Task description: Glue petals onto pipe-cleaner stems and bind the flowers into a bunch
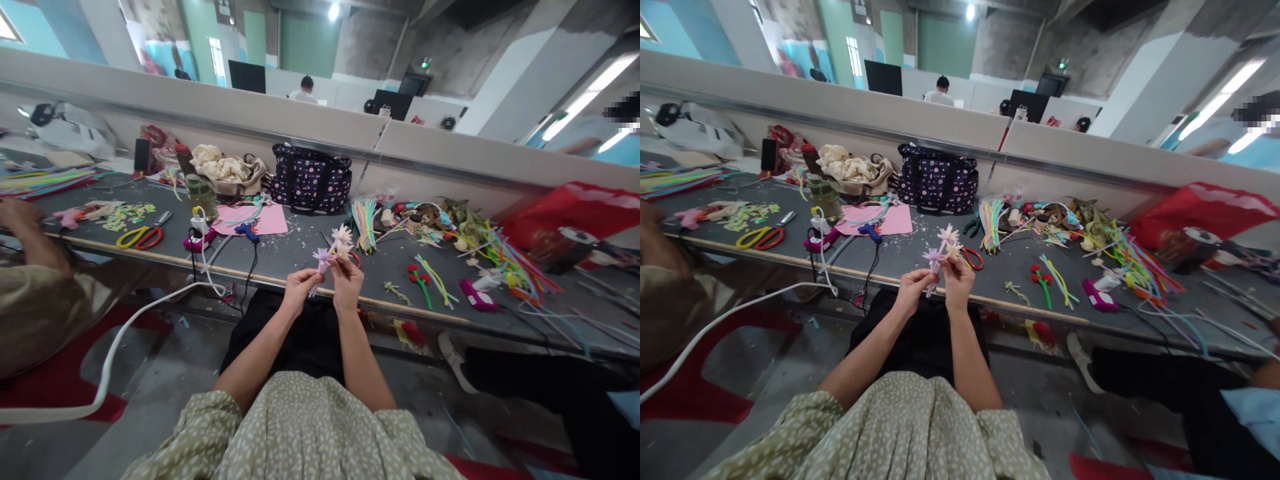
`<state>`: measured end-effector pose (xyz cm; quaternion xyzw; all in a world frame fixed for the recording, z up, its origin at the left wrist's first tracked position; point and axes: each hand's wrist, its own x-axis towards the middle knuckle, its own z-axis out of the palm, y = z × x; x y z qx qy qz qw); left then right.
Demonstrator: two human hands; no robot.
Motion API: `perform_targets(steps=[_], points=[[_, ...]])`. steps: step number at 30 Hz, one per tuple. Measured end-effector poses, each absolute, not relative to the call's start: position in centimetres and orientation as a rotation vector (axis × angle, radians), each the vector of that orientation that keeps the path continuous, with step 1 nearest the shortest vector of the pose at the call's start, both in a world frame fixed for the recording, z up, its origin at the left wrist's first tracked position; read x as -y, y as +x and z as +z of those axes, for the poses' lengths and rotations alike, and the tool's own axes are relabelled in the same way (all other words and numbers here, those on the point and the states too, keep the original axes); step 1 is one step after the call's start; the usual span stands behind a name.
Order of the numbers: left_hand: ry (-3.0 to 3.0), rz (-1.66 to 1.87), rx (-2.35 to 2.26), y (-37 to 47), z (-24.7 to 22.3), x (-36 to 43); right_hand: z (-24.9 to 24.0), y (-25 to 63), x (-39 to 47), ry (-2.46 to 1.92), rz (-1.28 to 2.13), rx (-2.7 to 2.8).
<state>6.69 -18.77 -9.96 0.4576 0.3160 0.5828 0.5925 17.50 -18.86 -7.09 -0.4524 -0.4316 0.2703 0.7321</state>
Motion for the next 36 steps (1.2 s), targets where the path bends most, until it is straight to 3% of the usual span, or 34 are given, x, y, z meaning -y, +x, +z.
perform_targets(steps=[36], points=[[1.066,1.372,-0.697,6.8,-10.1,18.5,-7.1,17.5,20.1,-0.891,0.762,1.063]])
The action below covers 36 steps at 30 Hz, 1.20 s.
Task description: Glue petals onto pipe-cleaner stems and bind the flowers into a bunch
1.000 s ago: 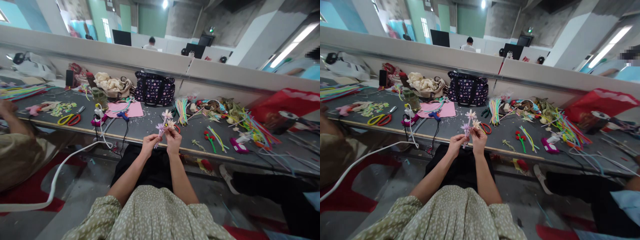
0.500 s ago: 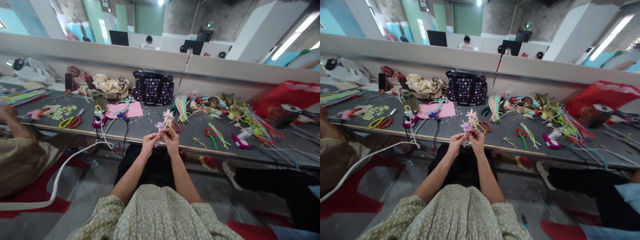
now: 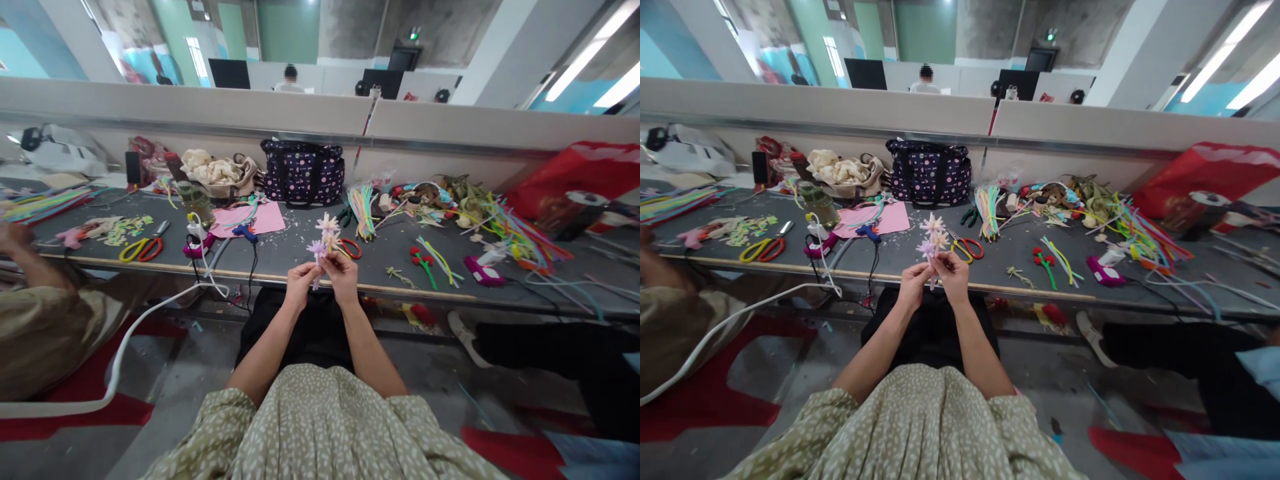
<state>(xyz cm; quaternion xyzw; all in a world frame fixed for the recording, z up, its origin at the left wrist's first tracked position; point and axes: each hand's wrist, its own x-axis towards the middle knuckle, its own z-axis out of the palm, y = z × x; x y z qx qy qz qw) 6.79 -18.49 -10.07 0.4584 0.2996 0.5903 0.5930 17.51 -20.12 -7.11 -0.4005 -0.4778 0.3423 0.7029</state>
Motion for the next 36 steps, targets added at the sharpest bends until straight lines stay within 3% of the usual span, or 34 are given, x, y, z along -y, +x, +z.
perform_targets(steps=[14,36], points=[[0.948,1.329,-0.685,6.7,-8.4,18.8,-6.5,17.3,20.3,-0.899,0.7,0.982],[0.942,1.13,-0.609,5.2,-6.7,18.0,-4.1,18.1,18.5,-0.989,0.577,1.317]])
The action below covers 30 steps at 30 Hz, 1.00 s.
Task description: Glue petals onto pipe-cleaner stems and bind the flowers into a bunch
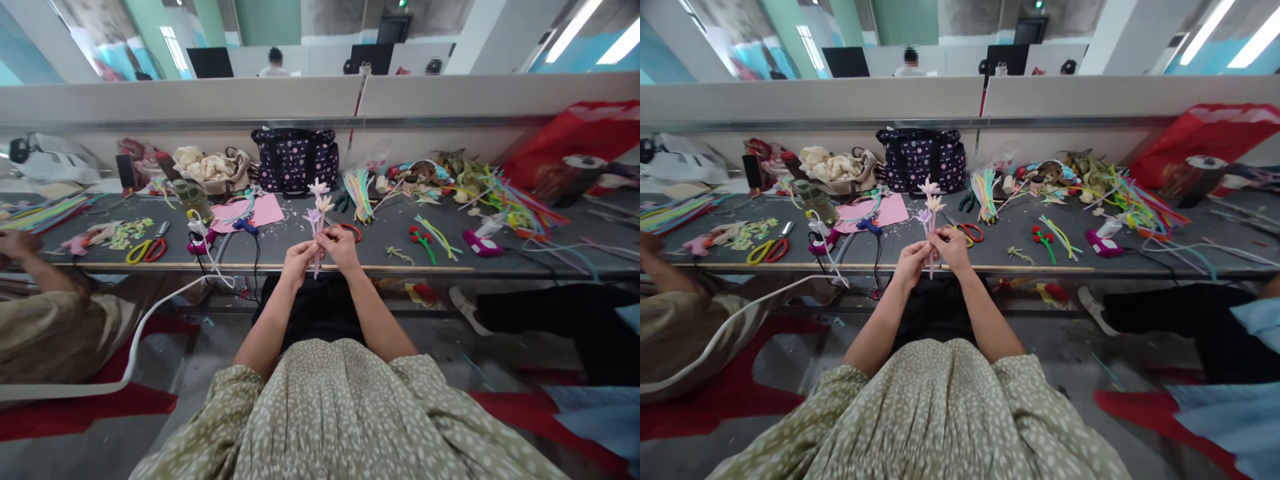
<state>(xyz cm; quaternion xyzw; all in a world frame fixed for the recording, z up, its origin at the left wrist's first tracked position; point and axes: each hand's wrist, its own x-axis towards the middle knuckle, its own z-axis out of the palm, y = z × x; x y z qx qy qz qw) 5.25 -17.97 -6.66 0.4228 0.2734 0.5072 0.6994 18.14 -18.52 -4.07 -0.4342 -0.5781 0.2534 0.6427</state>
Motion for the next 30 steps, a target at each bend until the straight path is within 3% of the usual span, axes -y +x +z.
perform_targets(steps=[8,30], points=[[0.807,0.962,-0.562,4.8,-7.0,18.2,-4.1,18.2,18.2,-0.903,0.681,1.177],[0.863,1.04,-0.541,5.3,-6.9,17.9,-4.3,18.1,19.1,-0.9,0.75,1.326]])
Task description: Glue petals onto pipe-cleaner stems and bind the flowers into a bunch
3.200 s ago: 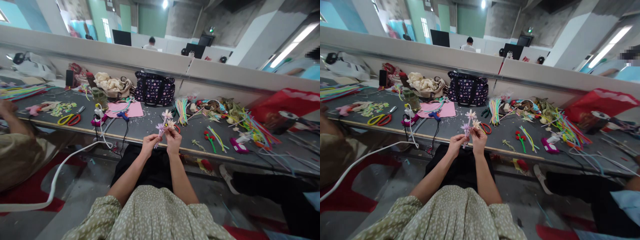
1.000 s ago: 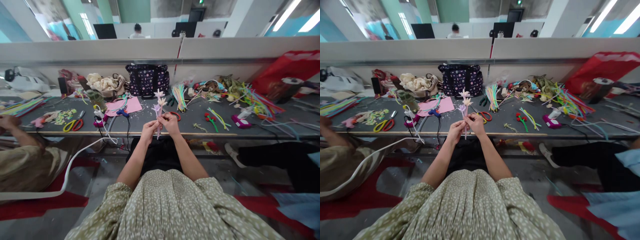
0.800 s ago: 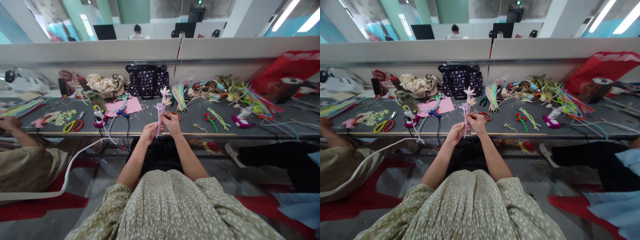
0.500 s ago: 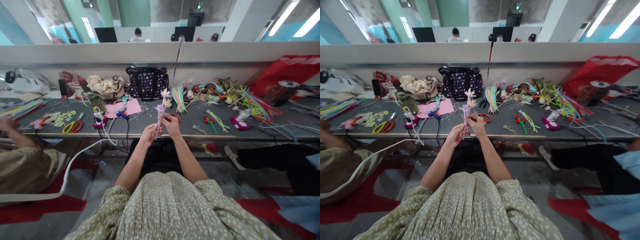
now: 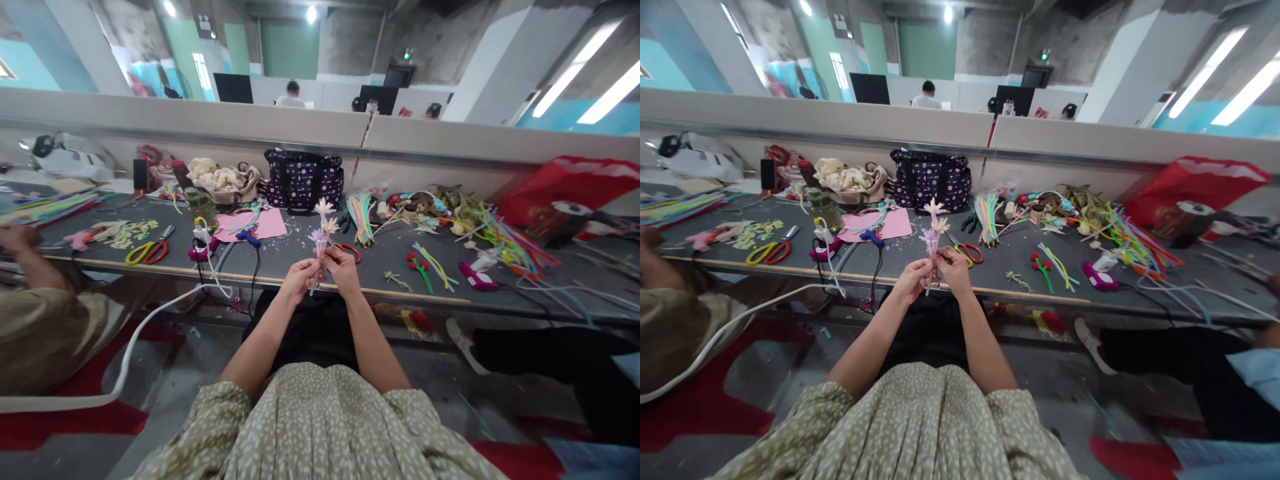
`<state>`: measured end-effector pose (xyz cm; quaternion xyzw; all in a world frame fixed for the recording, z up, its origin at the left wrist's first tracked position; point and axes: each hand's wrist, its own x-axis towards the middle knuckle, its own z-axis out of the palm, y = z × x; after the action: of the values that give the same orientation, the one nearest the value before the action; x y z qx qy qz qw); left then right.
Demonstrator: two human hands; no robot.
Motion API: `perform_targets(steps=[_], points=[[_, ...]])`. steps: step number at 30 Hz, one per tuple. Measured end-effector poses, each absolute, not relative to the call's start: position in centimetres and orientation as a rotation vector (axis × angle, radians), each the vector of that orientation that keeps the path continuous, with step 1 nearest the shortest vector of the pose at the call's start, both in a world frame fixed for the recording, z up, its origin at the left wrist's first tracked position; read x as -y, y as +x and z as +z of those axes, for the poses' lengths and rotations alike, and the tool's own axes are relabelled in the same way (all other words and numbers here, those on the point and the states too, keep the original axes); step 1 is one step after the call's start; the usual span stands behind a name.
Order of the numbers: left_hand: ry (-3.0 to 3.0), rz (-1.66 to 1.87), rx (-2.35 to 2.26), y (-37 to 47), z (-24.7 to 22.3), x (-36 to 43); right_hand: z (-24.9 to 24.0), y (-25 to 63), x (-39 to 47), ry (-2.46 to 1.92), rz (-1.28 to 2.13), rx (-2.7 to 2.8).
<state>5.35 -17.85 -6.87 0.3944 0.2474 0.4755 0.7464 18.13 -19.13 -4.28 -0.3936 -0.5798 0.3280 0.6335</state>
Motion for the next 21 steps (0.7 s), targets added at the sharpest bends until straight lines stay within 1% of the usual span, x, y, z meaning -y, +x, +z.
perform_targets(steps=[5,11,14,17,21], points=[[0.922,1.105,-0.563,5.6,-7.2,18.0,-4.2,17.8,19.6,-0.936,0.776,1.247],[0.988,1.343,-0.584,5.4,-6.0,18.1,-4.7,17.8,19.9,-0.937,0.681,1.259],[1.152,1.426,-0.535,4.9,-4.5,18.6,-4.9,17.8,20.0,-0.916,0.624,1.326],[1.375,1.387,-0.523,4.3,-3.1,19.1,-5.0,17.7,20.3,-0.922,0.545,1.384],[1.585,1.432,-0.578,3.5,-2.4,19.6,-4.9,17.7,21.0,-0.933,0.462,1.419]])
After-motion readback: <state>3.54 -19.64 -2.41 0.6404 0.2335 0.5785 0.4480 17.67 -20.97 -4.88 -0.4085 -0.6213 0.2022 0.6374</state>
